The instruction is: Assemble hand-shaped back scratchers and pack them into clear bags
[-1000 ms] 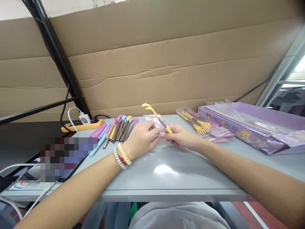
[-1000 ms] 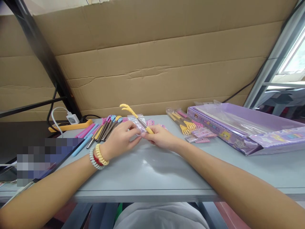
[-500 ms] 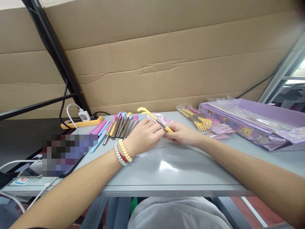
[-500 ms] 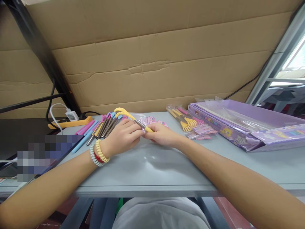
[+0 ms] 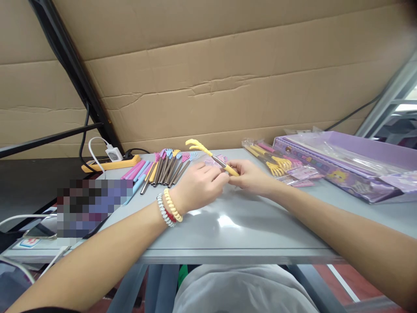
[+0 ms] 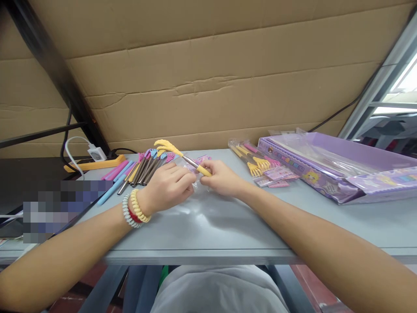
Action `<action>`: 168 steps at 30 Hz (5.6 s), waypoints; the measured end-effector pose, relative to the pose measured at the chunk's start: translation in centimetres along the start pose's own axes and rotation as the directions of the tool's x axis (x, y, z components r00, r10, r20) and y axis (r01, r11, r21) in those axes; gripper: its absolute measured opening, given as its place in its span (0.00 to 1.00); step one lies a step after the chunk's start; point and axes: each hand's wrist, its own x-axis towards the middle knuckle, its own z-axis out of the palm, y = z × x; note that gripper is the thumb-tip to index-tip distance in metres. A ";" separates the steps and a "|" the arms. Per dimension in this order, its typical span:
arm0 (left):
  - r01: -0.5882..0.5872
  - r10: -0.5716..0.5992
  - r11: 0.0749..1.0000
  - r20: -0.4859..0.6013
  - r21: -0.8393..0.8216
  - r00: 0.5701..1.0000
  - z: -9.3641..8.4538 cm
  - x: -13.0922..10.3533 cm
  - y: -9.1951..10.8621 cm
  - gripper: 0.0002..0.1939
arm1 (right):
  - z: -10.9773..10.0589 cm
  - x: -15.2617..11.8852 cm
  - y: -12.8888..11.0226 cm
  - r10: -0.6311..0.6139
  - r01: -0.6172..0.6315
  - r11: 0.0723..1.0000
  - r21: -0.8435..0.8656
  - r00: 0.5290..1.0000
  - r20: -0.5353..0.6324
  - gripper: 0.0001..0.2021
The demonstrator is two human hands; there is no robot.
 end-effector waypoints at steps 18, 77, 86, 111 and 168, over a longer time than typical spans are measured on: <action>0.002 0.001 0.999 0.080 -0.032 0.997 0.0 -0.1 -1.1 0.18 | -0.1 -0.2 -0.6 0.043 -0.075 0.967 0.242 0.990 0.133 0.09; 0.344 -0.313 0.929 0.207 -0.135 0.927 -1.1 -0.5 -2.4 0.19 | -2.5 0.2 0.1 -0.111 0.011 0.948 -0.317 0.948 -0.298 0.21; 0.461 -0.411 0.849 0.225 -0.257 0.883 -1.0 -1.1 -4.9 0.18 | -5.9 0.0 1.1 -0.124 -0.046 0.737 -0.674 0.971 -0.203 0.26; 0.467 -0.420 0.866 0.245 -0.181 0.874 -0.8 -1.5 -4.7 0.16 | -6.5 -0.5 0.6 -0.162 0.075 0.745 -0.662 0.984 -0.070 0.23; 0.304 -0.386 0.916 0.368 0.262 0.846 -1.4 -0.1 -2.6 0.07 | -1.2 -0.4 0.1 -0.231 0.173 0.820 -0.546 0.972 -0.039 0.09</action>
